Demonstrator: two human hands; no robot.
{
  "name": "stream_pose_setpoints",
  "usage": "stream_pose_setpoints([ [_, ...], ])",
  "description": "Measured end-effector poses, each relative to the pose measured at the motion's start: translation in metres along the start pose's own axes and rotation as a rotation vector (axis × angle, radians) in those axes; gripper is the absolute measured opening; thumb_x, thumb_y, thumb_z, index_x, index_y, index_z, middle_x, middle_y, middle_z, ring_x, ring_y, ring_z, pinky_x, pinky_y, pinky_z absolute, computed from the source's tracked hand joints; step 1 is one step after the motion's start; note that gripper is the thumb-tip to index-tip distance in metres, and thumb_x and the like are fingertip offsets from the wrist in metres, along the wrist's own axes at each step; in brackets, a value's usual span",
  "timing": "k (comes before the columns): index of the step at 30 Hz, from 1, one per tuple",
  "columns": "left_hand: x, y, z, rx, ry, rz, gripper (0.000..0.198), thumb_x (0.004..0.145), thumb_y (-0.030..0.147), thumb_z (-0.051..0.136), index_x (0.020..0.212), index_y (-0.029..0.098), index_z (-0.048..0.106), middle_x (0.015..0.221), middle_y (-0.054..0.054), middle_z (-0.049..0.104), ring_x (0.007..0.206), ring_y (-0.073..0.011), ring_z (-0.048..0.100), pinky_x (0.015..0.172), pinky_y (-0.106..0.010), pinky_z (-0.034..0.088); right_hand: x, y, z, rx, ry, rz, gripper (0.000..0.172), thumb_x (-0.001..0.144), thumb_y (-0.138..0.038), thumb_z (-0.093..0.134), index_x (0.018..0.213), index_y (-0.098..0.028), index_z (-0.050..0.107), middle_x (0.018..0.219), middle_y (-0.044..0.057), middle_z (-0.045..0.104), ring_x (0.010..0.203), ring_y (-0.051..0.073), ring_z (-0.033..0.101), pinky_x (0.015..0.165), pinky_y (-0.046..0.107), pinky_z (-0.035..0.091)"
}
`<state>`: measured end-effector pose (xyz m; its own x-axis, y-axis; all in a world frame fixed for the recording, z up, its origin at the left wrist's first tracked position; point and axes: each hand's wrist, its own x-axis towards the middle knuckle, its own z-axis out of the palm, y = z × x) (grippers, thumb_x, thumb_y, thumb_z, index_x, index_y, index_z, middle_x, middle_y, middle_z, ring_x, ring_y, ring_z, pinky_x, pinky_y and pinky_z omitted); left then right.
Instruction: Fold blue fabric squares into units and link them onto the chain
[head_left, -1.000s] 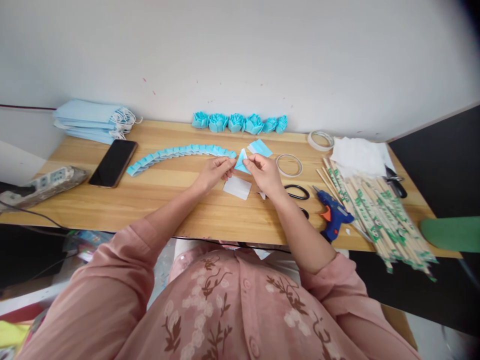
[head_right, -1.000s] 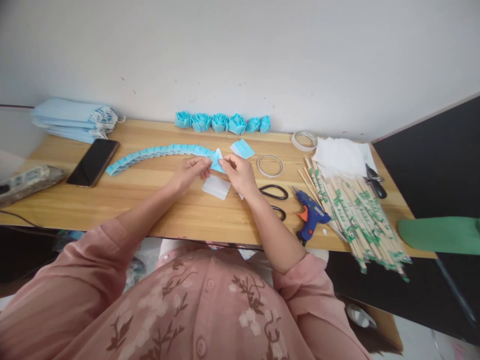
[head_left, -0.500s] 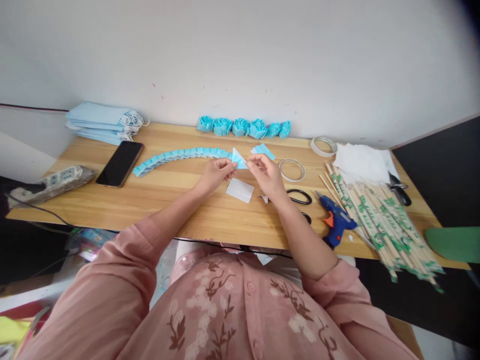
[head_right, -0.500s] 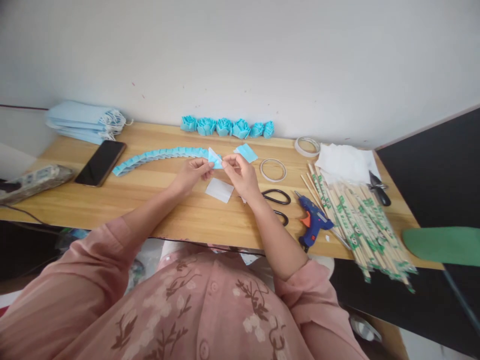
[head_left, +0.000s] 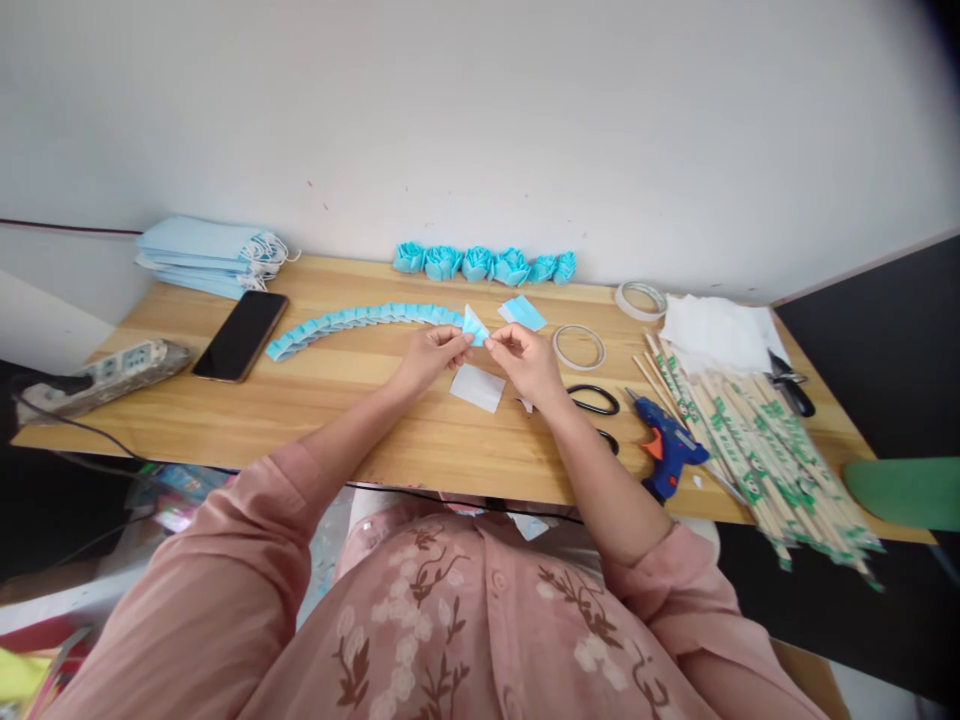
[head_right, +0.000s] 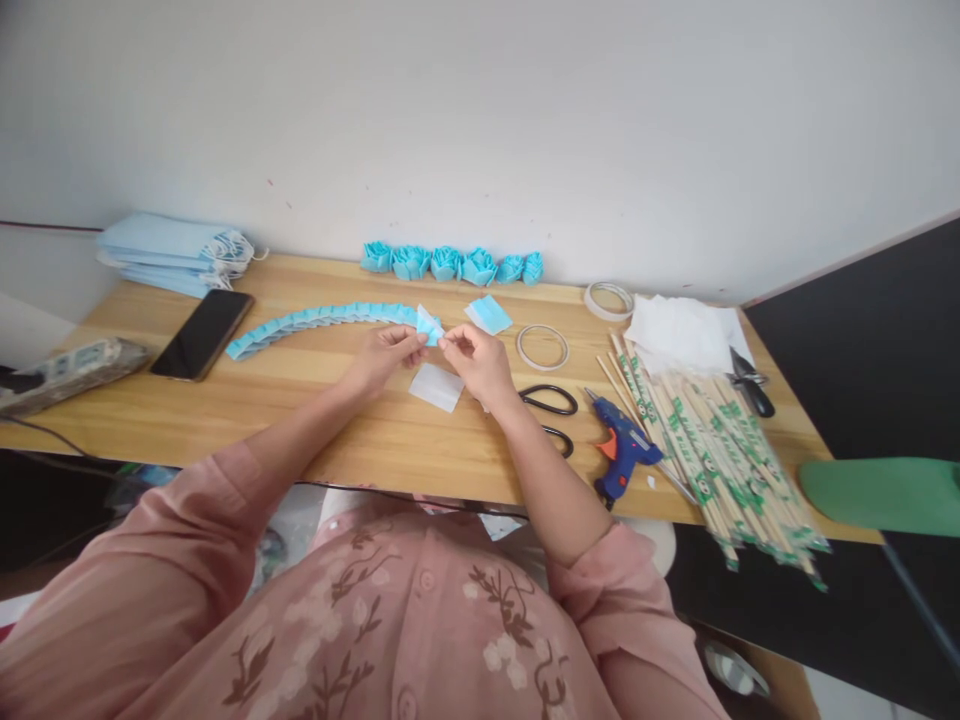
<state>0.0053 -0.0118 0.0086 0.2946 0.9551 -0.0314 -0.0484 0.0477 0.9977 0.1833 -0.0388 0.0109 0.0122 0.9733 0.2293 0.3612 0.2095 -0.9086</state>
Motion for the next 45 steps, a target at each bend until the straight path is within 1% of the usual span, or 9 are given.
stream_pose_setpoints([
  [8,0.0001,-0.0002,-0.0005,0.007,-0.013,0.022,0.042,0.072,0.056,0.077,0.065,0.016,0.065,0.059,0.000,0.060,0.054,-0.0088,0.049,0.057,-0.024,0.041,0.0002,-0.0015,0.0002,-0.016,0.011,0.001,0.018,0.079,-0.039,0.065,0.073,-0.022,0.061,0.075,0.000,0.067,0.067,0.015,0.056,0.070,0.031,0.045],
  [17,-0.0002,0.0005,0.0005,0.039,-0.002,0.013,0.039,0.076,0.050,0.076,0.063,0.017,0.062,0.059,0.001,0.059,0.055,-0.0086,0.049,0.058,-0.024,0.042,0.0012,0.0003,-0.0014,0.008,-0.002,0.000,0.018,0.080,-0.039,0.066,0.076,-0.022,0.061,0.078,0.001,0.068,0.071,0.016,0.060,0.073,0.032,0.046],
  [19,-0.0003,0.0011,0.0007,0.047,0.004,0.013,0.038,0.078,0.049,0.075,0.064,0.017,0.061,0.060,0.001,0.059,0.054,-0.0086,0.049,0.058,-0.025,0.042,0.0015,-0.0011,-0.0033,0.061,0.009,0.006,0.022,0.083,-0.044,0.065,0.087,-0.023,0.063,0.082,0.001,0.070,0.076,0.017,0.063,0.076,0.033,0.048],
  [22,-0.0010,0.0024,0.0014,0.060,-0.006,0.002,0.038,0.078,0.049,0.076,0.064,0.017,0.060,0.060,0.001,0.059,0.054,-0.0086,0.049,0.058,-0.025,0.042,0.0026,-0.0016,-0.0052,0.128,0.028,0.029,0.038,0.085,-0.056,0.063,0.104,-0.024,0.065,0.093,0.004,0.072,0.088,0.020,0.067,0.083,0.035,0.050],
  [25,-0.0019,0.0033,0.0026,0.075,-0.033,0.000,0.039,0.076,0.049,0.076,0.062,0.016,0.060,0.060,0.001,0.060,0.054,-0.0082,0.048,0.058,-0.024,0.040,0.0030,0.0002,-0.0041,0.173,-0.033,0.038,0.043,0.082,-0.061,0.065,0.104,-0.024,0.068,0.104,0.006,0.073,0.096,0.022,0.067,0.087,0.035,0.050],
  [28,-0.0024,0.0031,0.0037,0.122,-0.052,0.006,0.038,0.074,0.048,0.076,0.061,0.016,0.061,0.061,0.000,0.061,0.054,-0.0081,0.047,0.057,-0.024,0.038,0.0019,0.0012,-0.0018,0.122,-0.074,0.047,0.034,0.081,-0.055,0.067,0.084,-0.021,0.068,0.082,0.002,0.069,0.075,0.017,0.060,0.072,0.031,0.046],
  [31,-0.0029,0.0025,0.0044,0.170,-0.075,0.021,0.034,0.076,0.046,0.073,0.063,0.016,0.062,0.059,0.001,0.059,0.055,-0.0082,0.047,0.056,-0.023,0.037,0.0007,0.0002,-0.0012,0.032,-0.021,0.045,0.031,0.080,-0.050,0.067,0.071,-0.021,0.062,0.063,-0.003,0.054,0.060,0.013,0.045,0.061,0.029,0.036],
  [39,-0.0047,0.0013,0.0040,0.133,-0.095,0.011,0.021,0.076,0.036,0.070,0.072,0.016,0.064,0.066,0.001,0.062,0.056,-0.0077,0.049,0.056,-0.022,0.040,0.0022,-0.0017,-0.0053,0.079,0.086,0.018,0.031,0.082,-0.049,0.064,0.070,-0.021,0.058,0.062,-0.004,0.046,0.060,0.012,0.039,0.061,0.029,0.034],
  [45,-0.0023,0.0000,0.0024,0.091,-0.086,0.057,0.038,0.081,0.052,0.067,0.072,0.015,0.063,0.066,-0.001,0.063,0.056,-0.0077,0.051,0.057,-0.022,0.043,0.0027,-0.0018,-0.0057,0.062,0.092,0.001,0.035,0.082,-0.051,0.065,0.069,-0.020,0.057,0.061,-0.004,0.045,0.060,0.011,0.038,0.060,0.028,0.034],
])
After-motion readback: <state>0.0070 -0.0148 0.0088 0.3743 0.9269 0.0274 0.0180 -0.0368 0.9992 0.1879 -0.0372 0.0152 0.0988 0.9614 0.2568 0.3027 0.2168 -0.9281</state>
